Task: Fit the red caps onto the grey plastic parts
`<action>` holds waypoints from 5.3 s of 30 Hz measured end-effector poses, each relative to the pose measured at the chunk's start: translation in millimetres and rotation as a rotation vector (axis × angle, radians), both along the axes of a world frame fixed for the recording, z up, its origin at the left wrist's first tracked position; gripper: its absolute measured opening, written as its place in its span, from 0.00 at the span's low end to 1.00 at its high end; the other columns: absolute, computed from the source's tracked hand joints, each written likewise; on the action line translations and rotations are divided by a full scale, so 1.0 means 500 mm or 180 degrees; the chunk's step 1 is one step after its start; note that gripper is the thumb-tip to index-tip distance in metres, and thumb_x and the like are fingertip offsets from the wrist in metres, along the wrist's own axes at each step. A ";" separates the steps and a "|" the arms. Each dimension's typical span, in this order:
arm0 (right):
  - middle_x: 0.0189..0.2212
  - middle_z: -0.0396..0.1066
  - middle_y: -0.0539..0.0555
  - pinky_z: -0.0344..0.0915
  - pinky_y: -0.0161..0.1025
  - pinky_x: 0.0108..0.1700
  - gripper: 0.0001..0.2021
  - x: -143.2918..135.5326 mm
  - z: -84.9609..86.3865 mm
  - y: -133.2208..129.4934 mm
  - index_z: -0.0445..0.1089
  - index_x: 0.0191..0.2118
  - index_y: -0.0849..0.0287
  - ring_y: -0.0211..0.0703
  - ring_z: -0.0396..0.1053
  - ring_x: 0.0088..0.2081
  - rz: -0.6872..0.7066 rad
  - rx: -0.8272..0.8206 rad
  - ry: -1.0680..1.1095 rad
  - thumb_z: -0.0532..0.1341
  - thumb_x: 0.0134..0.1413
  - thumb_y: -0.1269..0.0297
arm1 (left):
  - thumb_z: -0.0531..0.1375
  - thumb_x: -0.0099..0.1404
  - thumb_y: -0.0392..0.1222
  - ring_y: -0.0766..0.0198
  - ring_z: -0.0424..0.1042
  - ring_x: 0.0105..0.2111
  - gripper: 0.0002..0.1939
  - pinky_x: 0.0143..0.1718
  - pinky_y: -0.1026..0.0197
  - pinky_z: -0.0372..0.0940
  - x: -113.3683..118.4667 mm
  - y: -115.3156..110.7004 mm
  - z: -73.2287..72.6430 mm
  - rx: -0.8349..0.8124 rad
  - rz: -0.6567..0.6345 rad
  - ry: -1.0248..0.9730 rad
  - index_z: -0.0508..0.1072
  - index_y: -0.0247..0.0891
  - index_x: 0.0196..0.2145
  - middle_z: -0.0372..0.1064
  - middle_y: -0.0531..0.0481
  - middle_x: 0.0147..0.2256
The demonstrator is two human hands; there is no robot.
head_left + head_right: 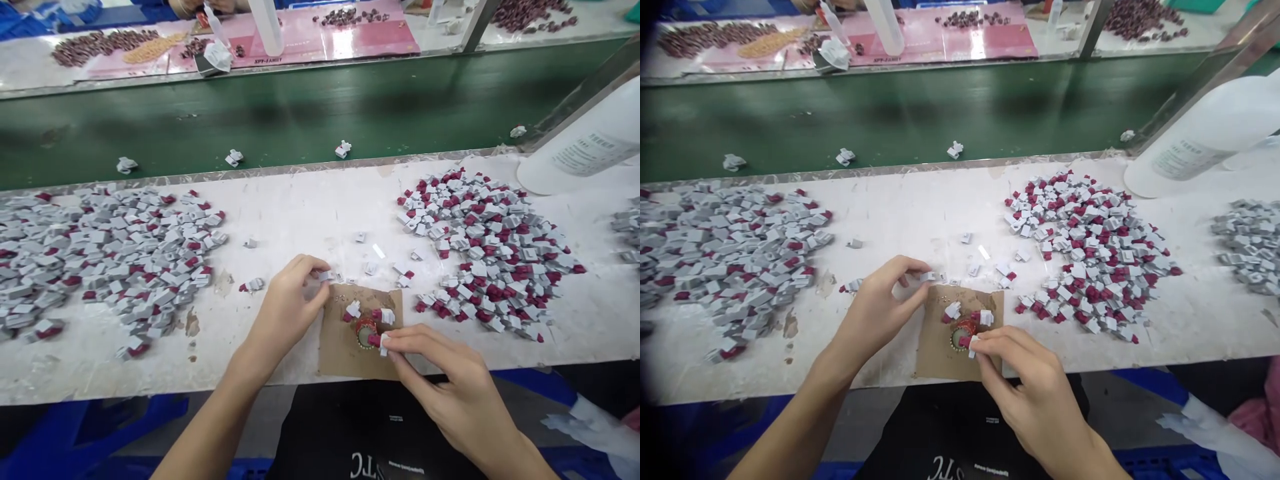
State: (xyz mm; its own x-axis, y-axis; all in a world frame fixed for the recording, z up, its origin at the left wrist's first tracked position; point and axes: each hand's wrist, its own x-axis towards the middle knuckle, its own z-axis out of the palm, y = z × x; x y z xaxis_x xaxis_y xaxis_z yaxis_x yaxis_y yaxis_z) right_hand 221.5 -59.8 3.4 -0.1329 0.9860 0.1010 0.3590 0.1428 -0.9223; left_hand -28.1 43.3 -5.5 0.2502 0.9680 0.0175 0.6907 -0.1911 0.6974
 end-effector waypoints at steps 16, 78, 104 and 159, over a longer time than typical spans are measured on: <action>0.40 0.85 0.55 0.84 0.51 0.42 0.13 -0.010 0.009 0.008 0.82 0.49 0.51 0.54 0.85 0.42 0.0140 0.0389 -0.0476 0.64 0.71 0.77 | 0.60 0.79 0.38 0.52 0.81 0.46 0.08 0.51 0.46 0.79 -0.006 -0.030 -0.002 -0.0294 0.0084 -0.0361 0.78 0.48 0.50 0.81 0.47 0.49; 0.41 0.87 0.54 0.82 0.44 0.43 0.08 0.076 0.036 0.183 0.89 0.48 0.47 0.49 0.84 0.42 -0.0473 -0.0518 0.0444 0.71 0.71 0.57 | 0.65 0.79 0.40 0.57 0.84 0.43 0.04 0.41 0.57 0.76 0.159 0.084 0.062 -0.1244 -0.0811 -0.1541 0.81 0.44 0.49 0.85 0.51 0.43; 0.49 0.85 0.61 0.80 0.51 0.57 0.09 0.149 0.012 0.701 0.82 0.51 0.63 0.52 0.83 0.50 -0.1396 -0.0383 -0.0931 0.72 0.67 0.70 | 0.65 0.77 0.36 0.37 0.68 0.67 0.02 0.67 0.40 0.59 0.282 0.539 -0.028 -0.0145 0.1173 -0.0413 0.78 0.40 0.44 0.78 0.32 0.58; 0.46 0.89 0.49 0.86 0.40 0.47 0.07 0.031 0.005 0.009 0.86 0.48 0.43 0.51 0.88 0.49 -0.0377 -0.0343 0.0008 0.69 0.73 0.64 | 0.65 0.78 0.45 0.57 0.79 0.47 0.12 0.49 0.54 0.74 0.038 0.101 0.057 -0.0183 -0.0032 -0.0937 0.81 0.43 0.55 0.82 0.47 0.50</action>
